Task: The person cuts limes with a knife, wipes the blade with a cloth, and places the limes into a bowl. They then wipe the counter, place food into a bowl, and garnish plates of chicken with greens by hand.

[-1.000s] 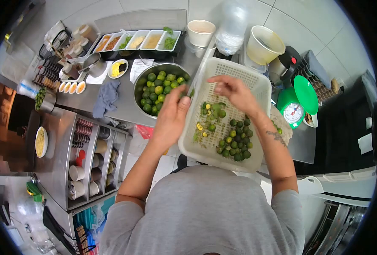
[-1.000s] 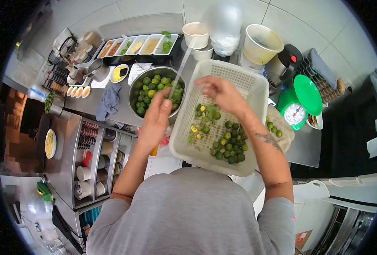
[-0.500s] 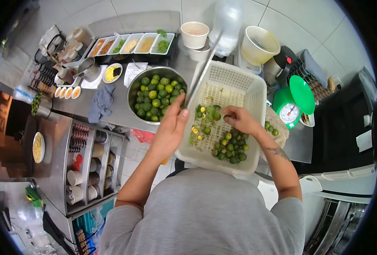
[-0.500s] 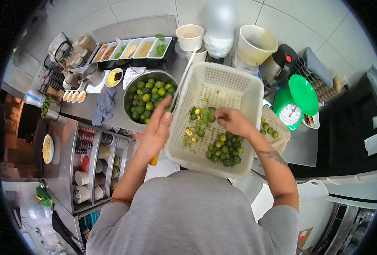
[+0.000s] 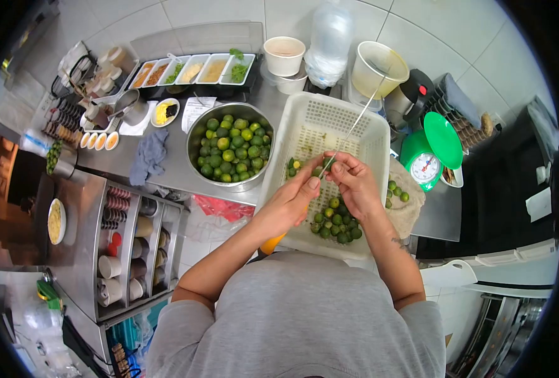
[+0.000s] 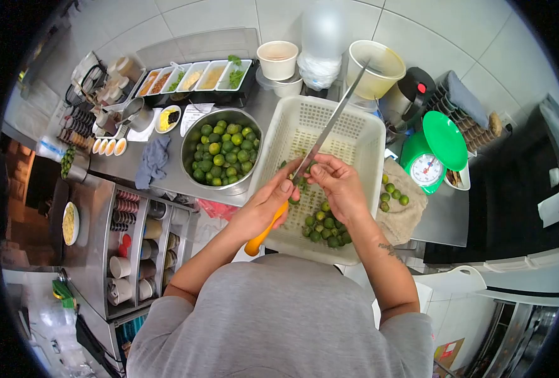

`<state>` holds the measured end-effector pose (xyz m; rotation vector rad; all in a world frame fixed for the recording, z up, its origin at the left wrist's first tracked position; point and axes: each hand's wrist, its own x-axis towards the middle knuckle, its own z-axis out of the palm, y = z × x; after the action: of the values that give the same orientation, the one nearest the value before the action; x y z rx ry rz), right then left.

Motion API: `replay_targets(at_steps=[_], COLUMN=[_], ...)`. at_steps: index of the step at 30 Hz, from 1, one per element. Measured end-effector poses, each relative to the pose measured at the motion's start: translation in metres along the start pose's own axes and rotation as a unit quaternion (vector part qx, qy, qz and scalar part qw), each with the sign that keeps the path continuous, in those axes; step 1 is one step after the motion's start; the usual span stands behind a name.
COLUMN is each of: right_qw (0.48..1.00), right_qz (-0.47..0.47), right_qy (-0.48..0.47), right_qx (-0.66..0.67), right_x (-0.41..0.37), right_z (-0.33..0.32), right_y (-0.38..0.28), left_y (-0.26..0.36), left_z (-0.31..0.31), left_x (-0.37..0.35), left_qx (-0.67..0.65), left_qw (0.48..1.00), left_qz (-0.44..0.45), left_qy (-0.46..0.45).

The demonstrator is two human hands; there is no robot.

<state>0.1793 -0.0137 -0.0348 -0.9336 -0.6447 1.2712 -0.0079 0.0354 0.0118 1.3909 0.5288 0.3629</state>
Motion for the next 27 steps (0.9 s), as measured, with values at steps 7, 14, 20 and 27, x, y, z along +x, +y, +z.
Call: replay_targets(at_steps=[7, 14, 20, 27], right_qw=[0.999, 0.995, 0.995, 0.997], right_qz=[0.009, -0.055, -0.069, -0.027], right_qy=[0.012, 0.065, 0.054, -0.021], right_qx=[0.044, 0.047, -0.056, -0.07], right_x=[-0.011, -0.002, -0.004, -0.002], right_z=[0.008, -0.001, 0.018, 0.029], right_y=[-0.007, 0.001, -0.003, 0.011], left_y=[-0.015, -0.021, -0.013, -0.015], left_z=[-0.005, 0.004, 0.007, -0.002], left_x=[-0.001, -0.021, -0.023, -0.005], left_qx=[0.143, 0.324, 0.347, 0.342], left_qw=[0.985, 0.94, 0.928, 0.923], left_qz=[0.049, 0.061, 0.05, 0.064], left_qy=[0.079, 0.088, 0.126, 0.162])
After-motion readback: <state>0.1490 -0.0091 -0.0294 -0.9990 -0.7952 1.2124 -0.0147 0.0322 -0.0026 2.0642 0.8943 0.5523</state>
